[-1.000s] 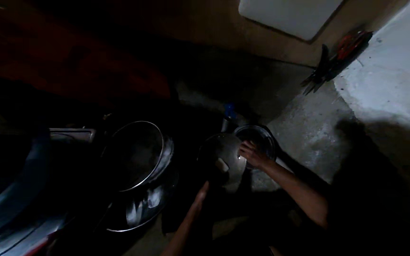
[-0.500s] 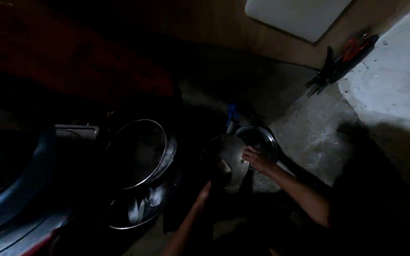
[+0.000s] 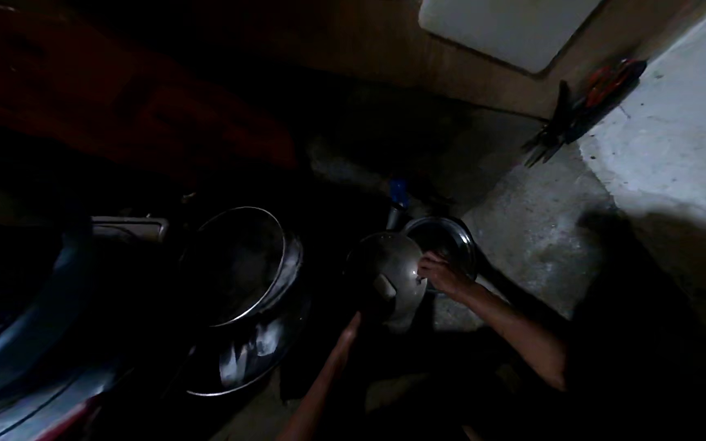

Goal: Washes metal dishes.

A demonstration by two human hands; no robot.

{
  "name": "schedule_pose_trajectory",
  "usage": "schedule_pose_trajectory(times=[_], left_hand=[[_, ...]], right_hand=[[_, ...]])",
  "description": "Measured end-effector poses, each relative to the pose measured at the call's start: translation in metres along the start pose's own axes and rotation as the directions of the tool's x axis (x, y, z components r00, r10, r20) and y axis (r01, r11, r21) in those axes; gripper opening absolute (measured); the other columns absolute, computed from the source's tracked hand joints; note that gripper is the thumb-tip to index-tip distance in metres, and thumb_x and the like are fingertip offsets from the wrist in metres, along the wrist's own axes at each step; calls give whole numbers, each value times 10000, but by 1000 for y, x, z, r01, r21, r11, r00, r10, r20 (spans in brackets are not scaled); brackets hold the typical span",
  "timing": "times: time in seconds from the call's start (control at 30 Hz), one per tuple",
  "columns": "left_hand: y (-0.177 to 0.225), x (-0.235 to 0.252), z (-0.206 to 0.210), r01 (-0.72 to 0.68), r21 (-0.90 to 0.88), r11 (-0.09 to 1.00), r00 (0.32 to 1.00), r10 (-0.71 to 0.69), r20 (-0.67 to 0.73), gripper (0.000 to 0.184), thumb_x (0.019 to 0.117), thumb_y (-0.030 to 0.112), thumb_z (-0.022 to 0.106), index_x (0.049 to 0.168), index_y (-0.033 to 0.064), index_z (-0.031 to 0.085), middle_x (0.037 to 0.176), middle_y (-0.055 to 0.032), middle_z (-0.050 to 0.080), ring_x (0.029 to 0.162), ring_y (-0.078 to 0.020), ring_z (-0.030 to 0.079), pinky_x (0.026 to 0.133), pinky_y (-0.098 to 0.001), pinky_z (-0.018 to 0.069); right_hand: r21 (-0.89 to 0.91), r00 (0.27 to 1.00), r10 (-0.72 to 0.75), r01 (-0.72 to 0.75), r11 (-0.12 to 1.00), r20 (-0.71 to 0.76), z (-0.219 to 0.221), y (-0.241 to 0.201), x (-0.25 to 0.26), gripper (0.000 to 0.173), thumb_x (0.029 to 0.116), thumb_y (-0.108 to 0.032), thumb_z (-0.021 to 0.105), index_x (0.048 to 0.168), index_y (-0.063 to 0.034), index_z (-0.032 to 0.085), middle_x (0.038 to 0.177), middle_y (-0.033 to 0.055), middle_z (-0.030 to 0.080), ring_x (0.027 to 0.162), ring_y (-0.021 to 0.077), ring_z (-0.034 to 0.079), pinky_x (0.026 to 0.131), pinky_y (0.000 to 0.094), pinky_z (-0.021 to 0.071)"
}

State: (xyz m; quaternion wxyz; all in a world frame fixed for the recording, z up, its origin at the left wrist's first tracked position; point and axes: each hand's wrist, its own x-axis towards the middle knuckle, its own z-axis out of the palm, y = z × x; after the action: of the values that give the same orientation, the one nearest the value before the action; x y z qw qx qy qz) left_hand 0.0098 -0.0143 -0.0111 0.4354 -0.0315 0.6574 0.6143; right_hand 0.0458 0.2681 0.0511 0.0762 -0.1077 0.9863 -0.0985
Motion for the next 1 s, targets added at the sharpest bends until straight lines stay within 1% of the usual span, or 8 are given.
schedule_pose_trajectory(times=[0.23, 0.33, 0.43, 0.53, 0.63, 0.77, 0.87, 1.0], left_hand=[[-4, -1, 0, 56, -36, 998, 997, -58, -55, 380, 1115, 174, 383, 1371, -77, 510, 1300, -225, 586, 1114, -224, 578, 983, -359, 473], [-4, -4, -3, 9, 36, 999, 1000, -9, -12, 388, 1109, 135, 385, 1402, -99, 483, 1396, -262, 541, 1247, -279, 548, 1079, -391, 426], [-1, -6, 0, -38, 93, 995, 999, 38, 6, 383, 1107, 113, 375, 1396, -115, 481, 1387, -279, 540, 1237, -291, 547, 1073, -395, 424], [2, -2, 2, -72, 152, 986, 997, 70, 19, 351, 1094, 100, 412, 1356, -113, 511, 1312, -250, 581, 1143, -234, 574, 1015, -350, 458], [0, -5, 0, -15, 4, 1000, 1000, 15, 15, 376, 1113, 142, 369, 1391, -82, 486, 1322, -228, 574, 1121, -215, 574, 983, -345, 471], [-5, -4, -3, 46, -68, 997, 999, -47, -14, 385, 1120, 176, 356, 1379, -72, 496, 1259, -213, 593, 1043, -205, 581, 930, -349, 487], [-2, -1, -2, -4, 116, 993, 998, -3, 58, 341, 1092, 125, 439, 1355, -76, 521, 1244, -216, 613, 1052, -215, 599, 940, -353, 497], [11, 5, 5, 26, 269, 963, 996, -48, 77, 303, 1090, 174, 462, 1270, -45, 566, 916, -105, 583, 673, -117, 494, 609, -274, 453]], right_hand=[[646, 929, 328, -146, 749, -170, 90, -110, -11, 179, 989, -73, 599, 1023, 8, 755, 1096, 144, 704, 1061, 201, 674, 995, 330, 544], [424, 973, 155, -71, 903, -168, 69, -73, -12, 176, 969, -28, 602, 1011, 21, 765, 1123, 187, 721, 1155, 334, 646, 1085, 469, 458], [57, 998, 26, -29, 998, 51, 7, -8, 2, 263, 1000, 14, 527, 1187, 19, 712, 1310, 212, 647, 1319, 404, 541, 1149, 543, 383], [-175, 992, -86, 70, 982, -90, -7, 12, 14, 231, 951, 45, 583, 1095, -25, 748, 1219, 167, 691, 1217, 369, 615, 1060, 524, 477], [102, 992, 89, -80, 992, -92, 38, -23, -2, 220, 975, 16, 571, 1108, 8, 747, 1249, 199, 683, 1276, 391, 583, 1131, 512, 428], [380, 964, 196, -117, 918, -177, 76, -72, -11, 151, 959, -73, 637, 977, -28, 780, 1084, 155, 722, 1119, 337, 642, 1055, 480, 472], [176, 987, 96, -72, 982, -128, 46, -33, -3, 223, 984, -3, 557, 1094, 8, 751, 1217, 201, 693, 1239, 392, 602, 1123, 533, 424], [-227, 955, -129, 68, 971, -266, 3, 9, 22, 201, 933, 45, 612, 1031, -41, 765, 1135, 146, 721, 1153, 344, 657, 1003, 512, 517]])
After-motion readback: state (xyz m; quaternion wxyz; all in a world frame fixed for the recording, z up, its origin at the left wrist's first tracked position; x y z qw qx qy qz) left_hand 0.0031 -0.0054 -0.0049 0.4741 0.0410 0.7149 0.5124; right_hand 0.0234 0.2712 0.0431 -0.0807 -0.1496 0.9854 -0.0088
